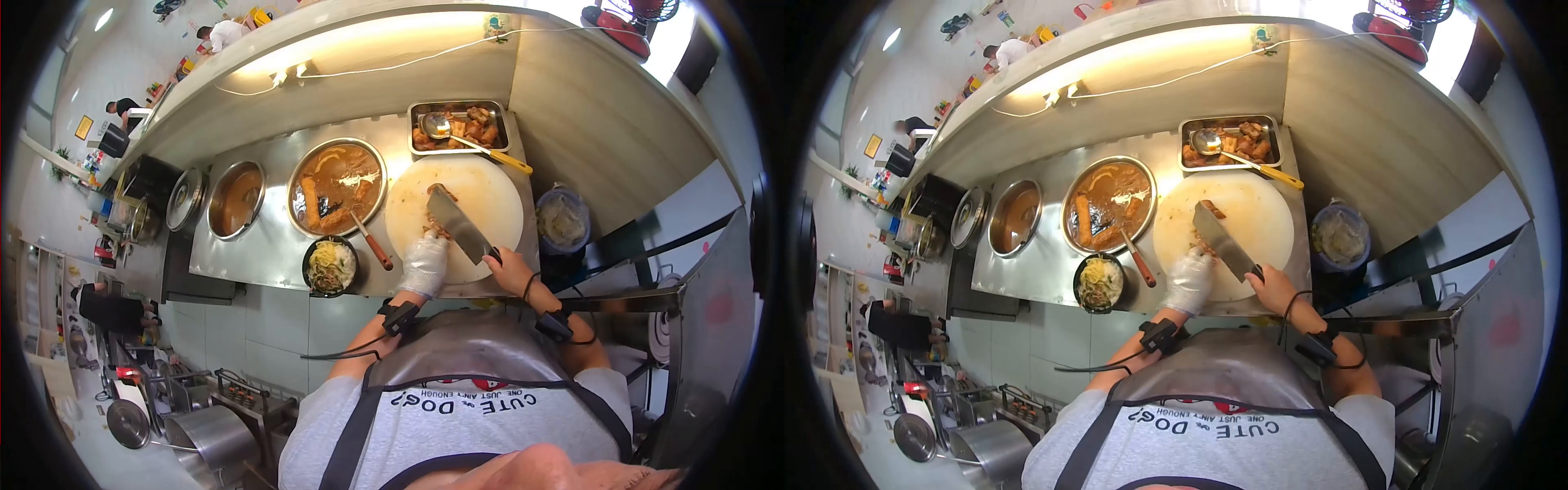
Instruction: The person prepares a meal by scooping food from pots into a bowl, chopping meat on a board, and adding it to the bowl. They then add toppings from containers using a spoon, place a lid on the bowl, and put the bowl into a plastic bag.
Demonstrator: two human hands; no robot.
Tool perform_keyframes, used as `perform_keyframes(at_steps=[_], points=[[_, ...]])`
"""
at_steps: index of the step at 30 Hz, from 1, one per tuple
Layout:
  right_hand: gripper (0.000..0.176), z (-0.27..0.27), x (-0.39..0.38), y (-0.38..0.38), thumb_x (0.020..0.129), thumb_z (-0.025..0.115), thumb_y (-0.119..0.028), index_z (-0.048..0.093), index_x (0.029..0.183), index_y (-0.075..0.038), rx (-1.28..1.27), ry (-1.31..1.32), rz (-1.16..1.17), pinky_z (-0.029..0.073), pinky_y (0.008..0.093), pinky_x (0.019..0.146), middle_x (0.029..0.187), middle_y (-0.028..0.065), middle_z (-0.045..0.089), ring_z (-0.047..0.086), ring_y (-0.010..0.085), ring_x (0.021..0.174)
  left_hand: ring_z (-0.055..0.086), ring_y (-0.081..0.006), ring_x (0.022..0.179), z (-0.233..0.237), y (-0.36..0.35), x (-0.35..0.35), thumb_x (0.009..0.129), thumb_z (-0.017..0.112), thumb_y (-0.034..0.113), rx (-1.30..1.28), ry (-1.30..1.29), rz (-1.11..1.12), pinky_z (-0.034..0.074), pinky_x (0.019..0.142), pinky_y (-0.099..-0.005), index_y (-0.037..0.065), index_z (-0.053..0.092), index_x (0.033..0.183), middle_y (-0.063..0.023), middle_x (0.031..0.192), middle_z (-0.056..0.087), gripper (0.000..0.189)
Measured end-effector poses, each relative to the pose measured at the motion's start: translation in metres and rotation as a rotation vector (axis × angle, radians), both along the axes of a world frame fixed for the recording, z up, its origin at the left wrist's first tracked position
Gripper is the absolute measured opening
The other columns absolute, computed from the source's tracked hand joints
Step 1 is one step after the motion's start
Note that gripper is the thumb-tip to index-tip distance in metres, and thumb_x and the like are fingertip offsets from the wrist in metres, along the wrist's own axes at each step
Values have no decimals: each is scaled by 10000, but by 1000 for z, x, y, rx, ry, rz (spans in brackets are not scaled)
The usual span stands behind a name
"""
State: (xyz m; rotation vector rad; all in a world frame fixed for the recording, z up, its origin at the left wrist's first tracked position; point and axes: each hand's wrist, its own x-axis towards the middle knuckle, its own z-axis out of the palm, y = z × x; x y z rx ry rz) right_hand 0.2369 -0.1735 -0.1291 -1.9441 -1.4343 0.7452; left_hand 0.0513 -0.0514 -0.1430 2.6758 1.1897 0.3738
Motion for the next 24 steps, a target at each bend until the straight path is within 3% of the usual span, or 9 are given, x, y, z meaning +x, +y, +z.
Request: perform_keyframes(at_steps=[5, 10, 12, 16, 18, 20, 21, 23, 24], points=[[408, 18, -5, -4, 931, 594, -370, 539, 883, 31, -11, -81, -109, 493, 499, 621, 721, 274, 625, 629, 453, 701, 648, -318, 838, -5, 22, -6, 799, 599, 125, 14, 139, 58, 526, 715, -435, 70, 658, 897, -163, 898, 608, 127], [388, 6, -15, 1, 929, 594, -362, 524, 909, 19, -48, -233, -81, 494, 509, 608, 716, 260, 630, 631, 447, 691, 672, -279, 851, -38, 89, 11, 802, 572, 89, 193, 219, 188, 537, 701, -400, 54, 673, 777, -161, 886, 654, 111], [375, -2, -13, 2, 925, 600, -352, 526, 913, 15, -94, -258, -13, 496, 507, 607, 712, 259, 630, 634, 441, 688, 673, -272, 871, -27, 103, 9, 799, 577, 85, 163, 244, 190, 534, 717, -402, 49, 682, 768, -171, 944, 661, 115], [381, 20, -20, -3, 925, 602, -350, 522, 915, 22, -67, -199, -39, 497, 509, 611, 704, 263, 629, 635, 444, 689, 656, -303, 912, 19, 92, 13, 788, 546, 47, 188, 197, 214, 519, 768, -423, 19, 705, 903, -187, 985, 650, 198], [373, 30, -27, -3, 925, 604, -340, 520, 910, 24, -79, -171, -67, 503, 500, 600, 690, 256, 629, 640, 432, 669, 641, -338, 919, 16, 80, 17, 766, 561, 34, 226, -239, 239, 508, 784, -430, -4, 680, 976, -187, 976, 649, 244], [369, 4, -26, -4, 924, 606, -333, 519, 901, 24, -102, -196, -32, 507, 492, 591, 679, 251, 627, 642, 426, 660, 633, -346, 954, 5, 68, 19, 787, 567, 18, 105, -358, 273, 495, 846, -416, -19, 654, 1034, -206, 1005, 649, 264], [364, 1, -25, -1, 924, 608, -327, 517, 893, 24, -109, -230, 9, 511, 484, 582, 669, 246, 626, 645, 419, 650, 630, -342, 972, 3, 60, 19, 810, 553, 9, -14, -549, 318, 486, 875, -408, -22, 646, 1064, -218, 1015, 647, 272], [363, 13, -22, -1, 923, 610, -322, 516, 887, 26, -103, -236, 4, 515, 477, 577, 662, 242, 625, 647, 415, 646, 613, -336, 1046, -28, 56, 17, 873, 519, 6, -294, -851, 386, 460, 945, -391, -35, 608, 1154, -249, 1093, 631, 297], [361, 20, -25, -2, 922, 613, -317, 515, 880, 28, -105, -235, 5, 519, 470, 572, 654, 238, 624, 650, 411, 641, 613, -336, 1046, -33, 49, 16, 873, 519, 6, -294, -841, 380, 460, 945, -391, -35, 608, 1154, -249, 1093, 631, 297]])
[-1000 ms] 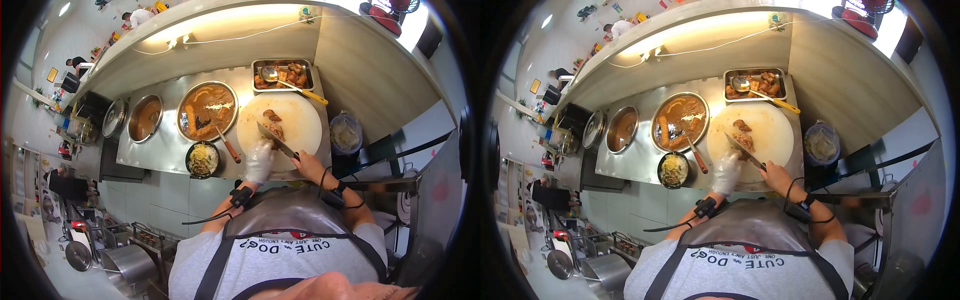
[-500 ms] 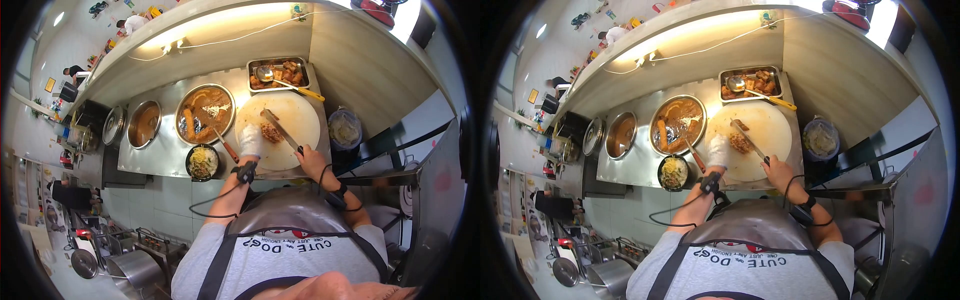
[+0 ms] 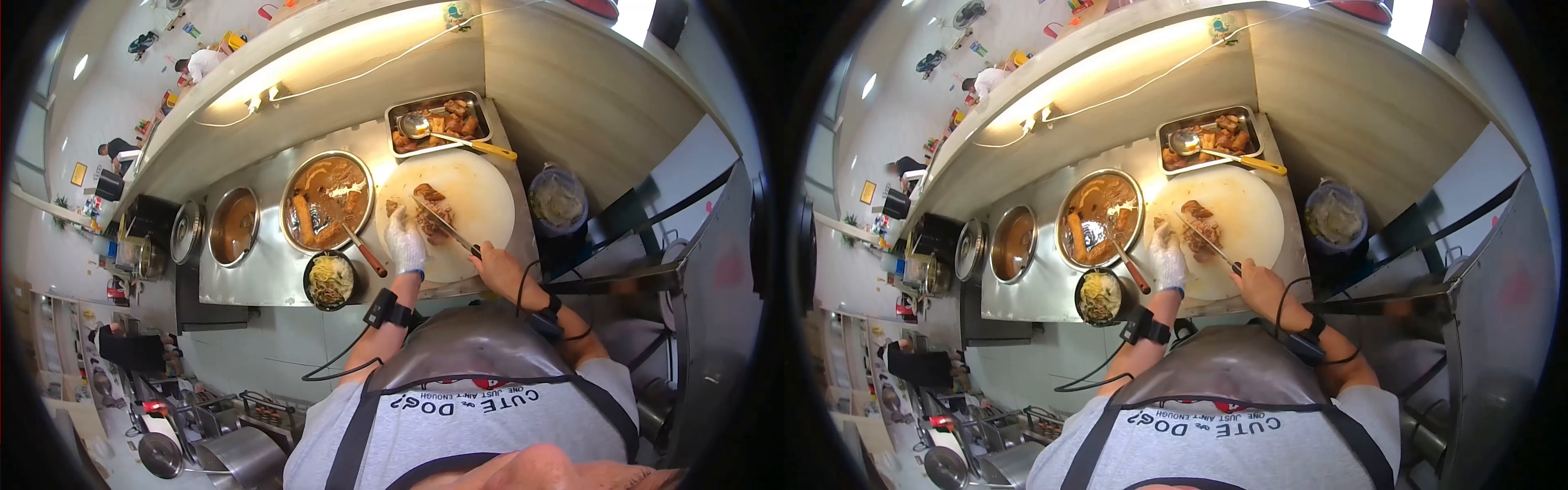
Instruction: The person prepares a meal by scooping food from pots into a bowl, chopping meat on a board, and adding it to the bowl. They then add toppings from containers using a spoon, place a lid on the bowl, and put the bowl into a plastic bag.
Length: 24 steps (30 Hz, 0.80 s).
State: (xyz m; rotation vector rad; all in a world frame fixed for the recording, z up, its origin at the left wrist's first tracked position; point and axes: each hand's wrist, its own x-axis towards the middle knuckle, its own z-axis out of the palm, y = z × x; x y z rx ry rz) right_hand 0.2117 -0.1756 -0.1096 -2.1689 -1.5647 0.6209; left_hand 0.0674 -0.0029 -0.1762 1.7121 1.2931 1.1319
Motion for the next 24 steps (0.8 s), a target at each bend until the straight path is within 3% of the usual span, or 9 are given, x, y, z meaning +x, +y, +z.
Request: perform_keyframes(at_steps=[2, 6, 8, 11, 17, 24], points=[[359, 3, -7, 1, 921, 616, -313, 515, 881, 30, 7, 12, -5, 519, 472, 575, 652, 241, 622, 650, 414, 645, 599, -341, 1078, -6, -14, -1, 864, 545, 19, -90, -120, 67, 457, 951, -391, -41, 578, 1195, -251, 1148, 611, 338], [349, -9, -7, 1, 919, 619, -310, 521, 894, 24, 34, 2, 29, 513, 475, 571, 660, 246, 622, 647, 417, 644, 593, -347, 1086, -7, -29, -7, 844, 591, 32, -78, 10, 19, 456, 965, -395, -28, 569, 1216, -239, 1192, 593, 378], [348, -8, 0, -2, 920, 618, -311, 523, 898, 23, 30, 26, 29, 509, 478, 571, 666, 248, 623, 644, 420, 646, 595, -354, 1060, -1, -39, -13, 816, 628, 54, 216, 456, -2, 462, 952, -419, 6, 576, 1223, -219, 1150, 607, 413], [351, 5, 5, -8, 922, 615, -315, 519, 903, 22, 42, 57, -51, 502, 489, 574, 673, 252, 623, 639, 428, 650, 606, -378, 989, 22, -47, -14, 786, 646, 61, 183, 550, -134, 483, 887, -455, 34, 593, 1193, -201, 1102, 610, 411], [358, 3, 19, -21, 926, 609, -322, 501, 908, 19, 64, 25, -122, 491, 509, 580, 664, 258, 615, 631, 441, 656, 611, -367, 970, 25, -35, -12, 750, 657, 52, 150, 661, -263, 485, 857, -459, 47, 632, 1056, -189, 1076, 630, 307], [350, -3, 13, -21, 927, 609, -315, 499, 899, 17, 100, -5, -148, 496, 497, 568, 647, 237, 618, 634, 428, 638, 595, -384, 1022, 16, -20, 2, 804, 658, 121, 288, 593, -114, 479, 884, -461, 45, 618, 1107, -204, 1166, 601, 315]])
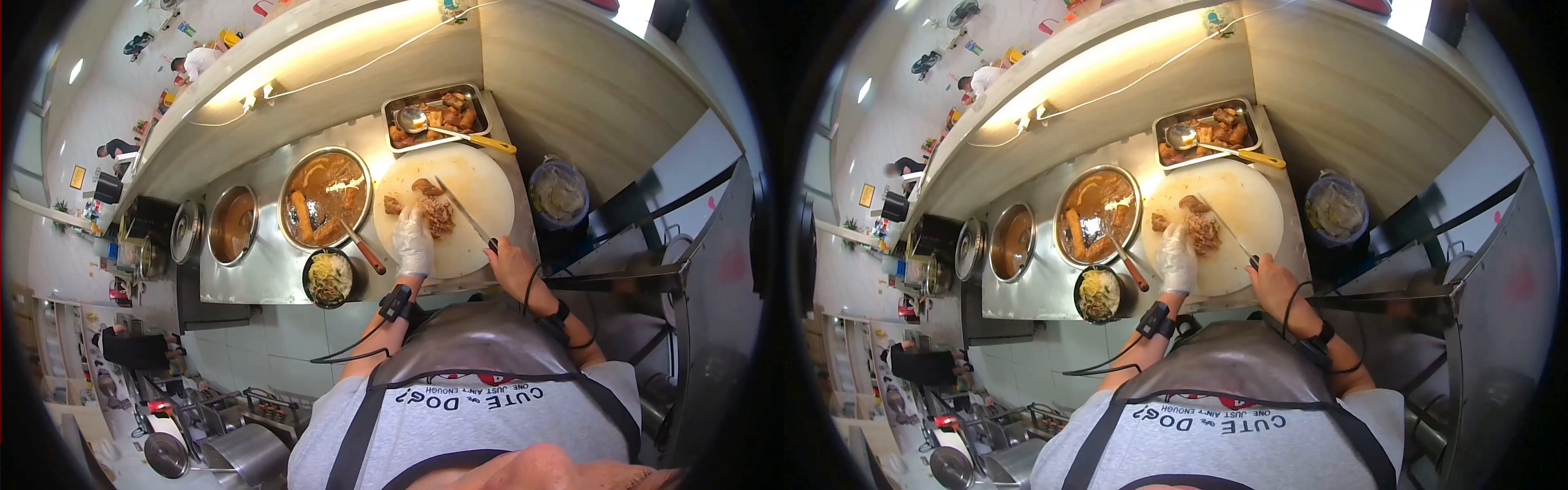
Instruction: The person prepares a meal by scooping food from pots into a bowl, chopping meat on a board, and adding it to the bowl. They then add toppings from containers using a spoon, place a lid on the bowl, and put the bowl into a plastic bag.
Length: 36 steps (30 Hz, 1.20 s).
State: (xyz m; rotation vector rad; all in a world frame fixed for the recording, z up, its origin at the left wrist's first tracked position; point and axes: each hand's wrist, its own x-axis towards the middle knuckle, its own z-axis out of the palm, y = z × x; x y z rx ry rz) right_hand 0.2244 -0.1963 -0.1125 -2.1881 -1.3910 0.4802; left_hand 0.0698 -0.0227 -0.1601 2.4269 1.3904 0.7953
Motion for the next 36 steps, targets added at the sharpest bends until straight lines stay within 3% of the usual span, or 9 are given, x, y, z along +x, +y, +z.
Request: perform_keyframes(at_steps=[3, 5, 8, 22, 25, 28, 30, 31, 36], points=[[346, -10, 2, -3, 924, 610, -319, 500, 888, 7, -41, -46, -35, 502, 490, 562, 651, 233, 623, 639, 421, 636, 522, -396, 1157, 12, 7, 8, 830, 666, 206, 91, -28, -154, 419, 974, -491, 34, 571, 1215, -219, 1285, 536, 432], [342, -9, -3, -3, 923, 610, -320, 499, 885, 2, -63, -87, -1, 503, 485, 556, 657, 230, 627, 640, 416, 634, 414, -401, 1279, 24, 1, 10, 837, 673, 308, 7, 309, -267, 322, 1060, -531, 11, 499, 1316, -228, 1385, 455, 589], [337, -9, -10, 0, 919, 614, -321, 496, 880, -7, -72, -116, 33, 503, 479, 544, 662, 223, 632, 642, 408, 626, 344, -401, 1338, 28, 2, 5, 832, 675, 384, -48, 378, -371, 265, 1091, -554, -9, 447, 1362, -232, 1449, 384, 698], [336, 3, -1, 6, 919, 617, -310, 517, 889, 10, -70, 26, 66, 495, 491, 570, 695, 241, 624, 627, 433, 660, 392, -379, 1315, 2, -10, -21, 836, 671, 317, -56, 262, -138, 296, 1087, -501, 1, 453, 1352, -204, 1407, 454, 642], [347, -21, 9, 0, 922, 613, -319, 519, 911, 14, 47, 140, -9, 498, 471, 585, 740, 300, 611, 615, 454, 685, 397, -392, 1307, 10, -4, -13, 839, 671, 308, -72, 172, -193, 295, 1092, -503, -7, 457, 1347, -223, 1404, 451, 635], [347, -53, 25, -12, 950, 577, -354, 499, 905, -18, 43, 390, -130, 467, 425, 466, 663, 232, 602, 584, 374, 509, 392, -422, 1301, 24, 1, 5, 840, 671, 327, -24, 148, -219, 292, 1095, -507, -16, 442, 1358, -257, 1417, 415, 662], [354, -43, 26, -30, 977, 530, -398, 469, 881, -64, -62, 1158, -502, 386, 334, 362, 575, 83, 507, 457, 199, 374, 381, -433, 1307, 25, 4, 16, 843, 666, 362, -10, 178, -213, 285, 1099, -511, -15, 420, 1380, -268, 1434, 388, 701], [359, -45, 20, -36, 992, 494, -427, 439, 862, -97, -6, 1207, -540, 325, 268, 328, 571, -9, 397, 358, 78, 376, 368, -440, 1314, 22, 6, 20, 844, 659, 398, -27, 177, -205, 278, 1103, -513, -20, 399, 1394, -276, 1447, 365, 738], [368, -69, -7, -32, 998, 479, -427, 430, 862, -89, -1, 1299, -584, 341, 281, 331, 569, 7, 416, 379, 99, 375, 339, -446, 1332, 26, 13, 31, 841, 651, 447, -116, 241, -229, 264, 1111, -509, -42, 366, 1412, -281, 1468, 335, 804]])
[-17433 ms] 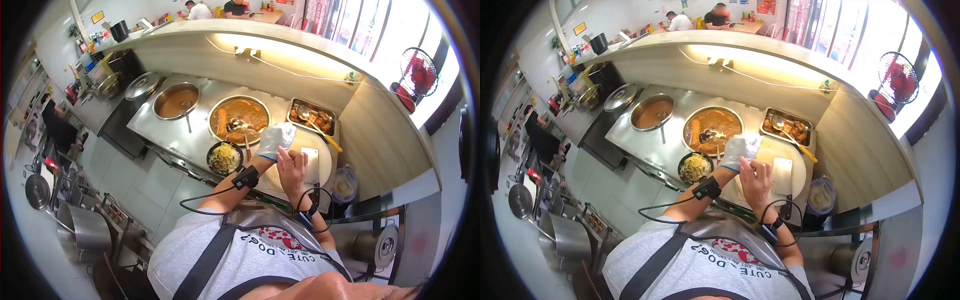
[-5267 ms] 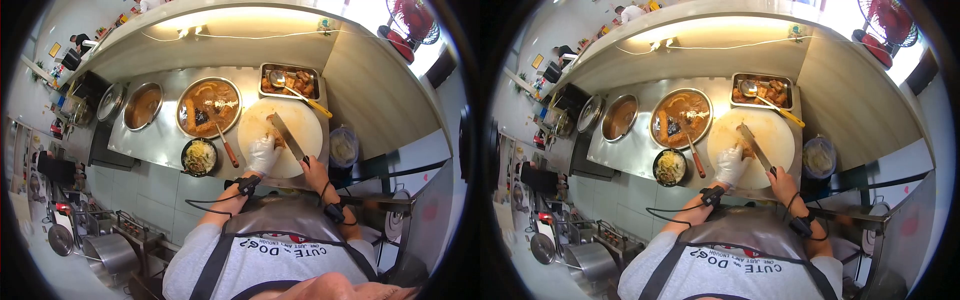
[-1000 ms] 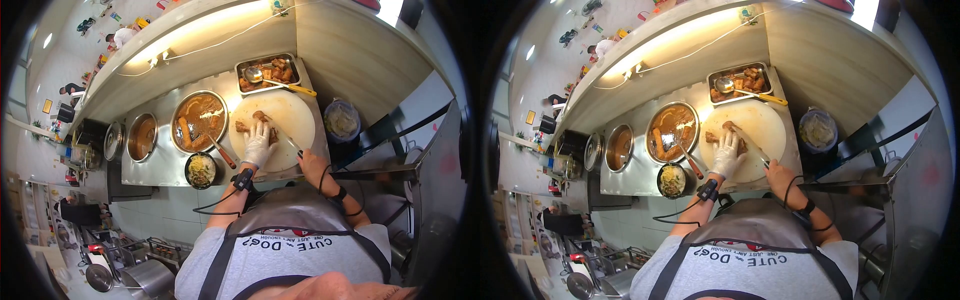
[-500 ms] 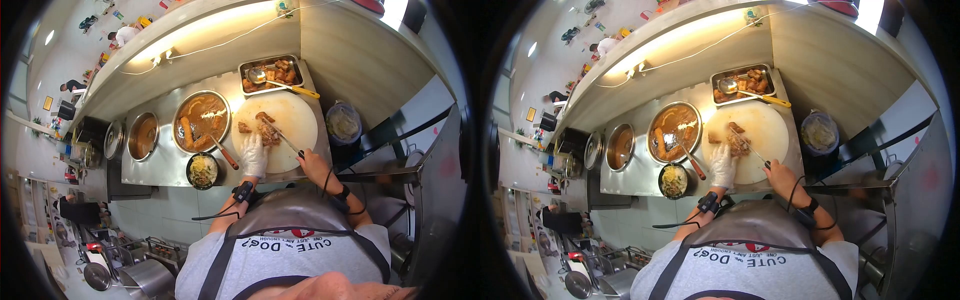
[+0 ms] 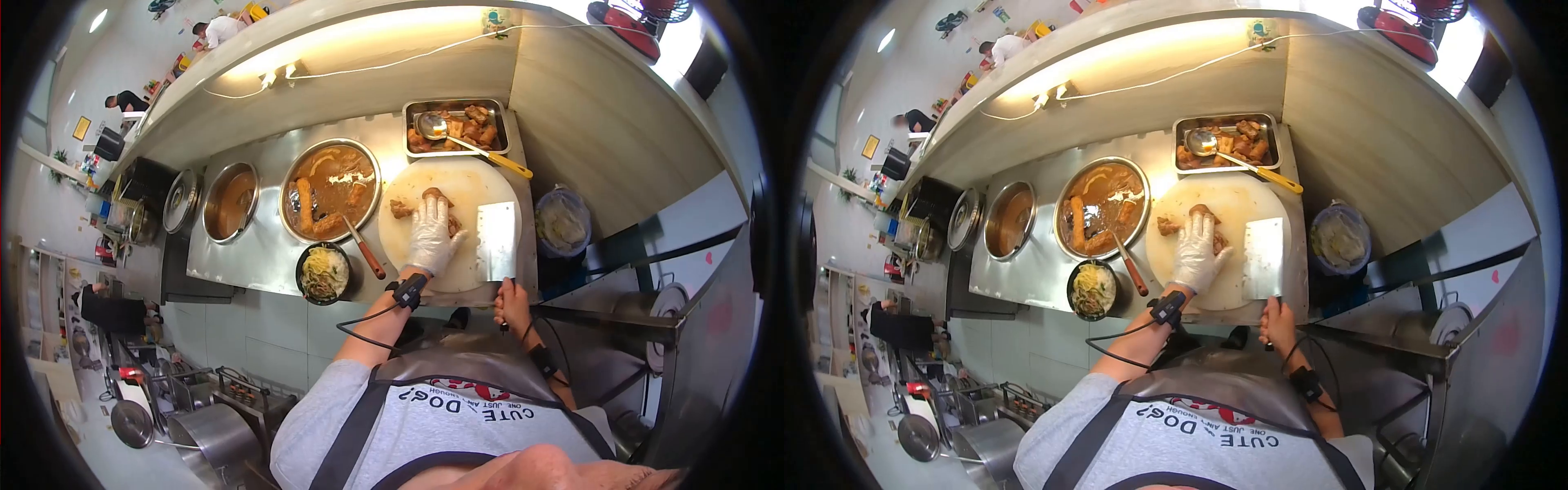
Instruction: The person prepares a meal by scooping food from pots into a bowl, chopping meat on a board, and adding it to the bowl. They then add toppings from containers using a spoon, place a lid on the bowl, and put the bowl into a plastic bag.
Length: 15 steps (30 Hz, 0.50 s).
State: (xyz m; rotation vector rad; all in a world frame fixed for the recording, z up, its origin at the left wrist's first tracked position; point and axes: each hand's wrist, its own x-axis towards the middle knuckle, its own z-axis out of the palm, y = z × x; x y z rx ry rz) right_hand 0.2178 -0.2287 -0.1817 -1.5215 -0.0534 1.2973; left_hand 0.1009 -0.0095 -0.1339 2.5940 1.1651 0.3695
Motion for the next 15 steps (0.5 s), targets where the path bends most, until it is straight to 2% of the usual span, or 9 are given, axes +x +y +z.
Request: perform_keyframes(at_steps=[5, 10, 12, 15], points=[[357, -12, -51, 29, 998, 486, -423, 427, 876, -93, 25, -1, 158, 339, 292, 329, 566, 18, 413, 376, 110, 375, 360, -460, 1305, 5, -3, 7, 838, 667, 374, -73, -115, -17, 280, 1106, -493, -54, 383, 1394, -295, 1431, 376, 756], [357, -10, -74, 47, 1006, 473, -406, 421, 864, -82, 82, 68, 154, 333, 289, 332, 573, 17, 414, 372, 112, 375, 385, -435, 1308, -24, 0, 3, 840, 667, 308, -45, -315, 54, 305, 1100, -478, -17, 472, 1347, -281, 1400, 425, 632], [354, -5, -72, 51, 1002, 489, -397, 416, 846, -88, 147, 167, 168, 342, 287, 329, 555, 6, 405, 385, 105, 373, 360, -427, 1341, -20, 0, 1, 844, 663, 275, -176, -389, 54, 317, 1104, -458, -3, 477, 1352, -272, 1406, 422, 608], [350, 12, -70, 45, 1006, 483, -390, 409, 841, -90, 168, 84, 181, 330, 282, 323, 552, 5, 396, 379, 103, 370, 385, -432, 1310, -21, -4, 3, 847, 651, 240, -49, -488, 39, 331, 1090, -461, 5, 487, 1339, -264, 1383, 441, 570]])
